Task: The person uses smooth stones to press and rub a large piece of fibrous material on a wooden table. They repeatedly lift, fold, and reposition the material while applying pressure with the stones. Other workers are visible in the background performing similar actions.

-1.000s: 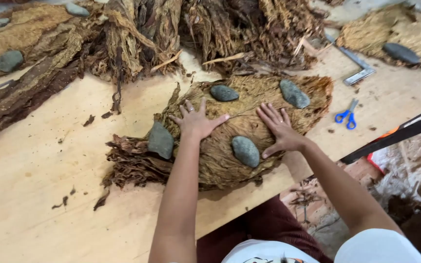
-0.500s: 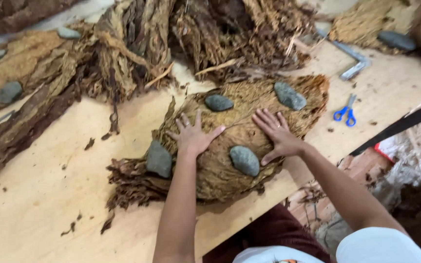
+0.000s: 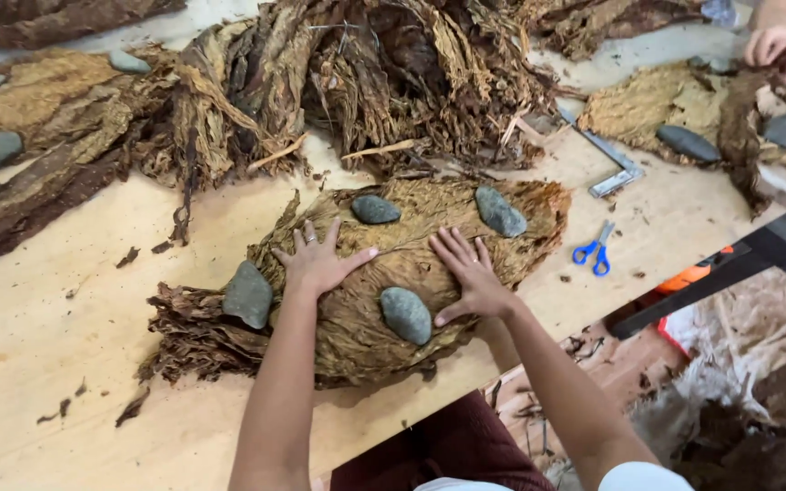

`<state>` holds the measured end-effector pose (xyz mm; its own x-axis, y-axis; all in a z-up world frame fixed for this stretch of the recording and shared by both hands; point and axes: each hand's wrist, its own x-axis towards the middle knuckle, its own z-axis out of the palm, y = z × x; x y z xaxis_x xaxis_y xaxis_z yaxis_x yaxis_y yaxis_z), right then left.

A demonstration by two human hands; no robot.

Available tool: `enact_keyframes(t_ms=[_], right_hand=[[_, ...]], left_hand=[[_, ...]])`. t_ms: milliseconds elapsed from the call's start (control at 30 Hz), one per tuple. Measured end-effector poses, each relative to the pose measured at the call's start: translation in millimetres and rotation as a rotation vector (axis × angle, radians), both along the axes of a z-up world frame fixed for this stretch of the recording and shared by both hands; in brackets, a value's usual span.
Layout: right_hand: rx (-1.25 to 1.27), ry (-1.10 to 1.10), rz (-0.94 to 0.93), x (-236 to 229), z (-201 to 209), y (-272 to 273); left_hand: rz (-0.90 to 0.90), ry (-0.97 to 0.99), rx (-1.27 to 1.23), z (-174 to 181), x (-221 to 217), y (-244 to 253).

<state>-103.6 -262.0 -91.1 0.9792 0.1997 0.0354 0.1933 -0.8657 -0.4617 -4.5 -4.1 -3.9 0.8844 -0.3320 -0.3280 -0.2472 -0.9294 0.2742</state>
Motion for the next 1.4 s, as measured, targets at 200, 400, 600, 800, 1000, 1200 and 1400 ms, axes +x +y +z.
enact_keyframes(t_ms=[200,400,600,800,1000,1200,1400], right_hand=[[0.009,0.034,0.009,-1,5,-1],[0.105,0.007,-0.007,-2,4,1],[0.098,-0.007,0.006,2,-6,0],[0.018,-0.020,-0.021,-1,7,1],[0.030,0.036,-0.015,-4,16,6],[0.004,0.016,-0.022,-8,20,8],[0.004,0.054,-0.002,-7,18,5]], left_hand=[[0.007,0.008,0.034,-7,5,-2],[0.019,0.006,0.017,0,1,-2],[0.018,-0.018,0.036,-4,2,-2],[0.017,0.002,0.044,-3,1,-5],[-0.013,0.027,0.141,-1,7,-4],[-0.111,-0.137,0.179,20,43,-32],[-0.164,-0.186,-0.404,-18,126,-99]])
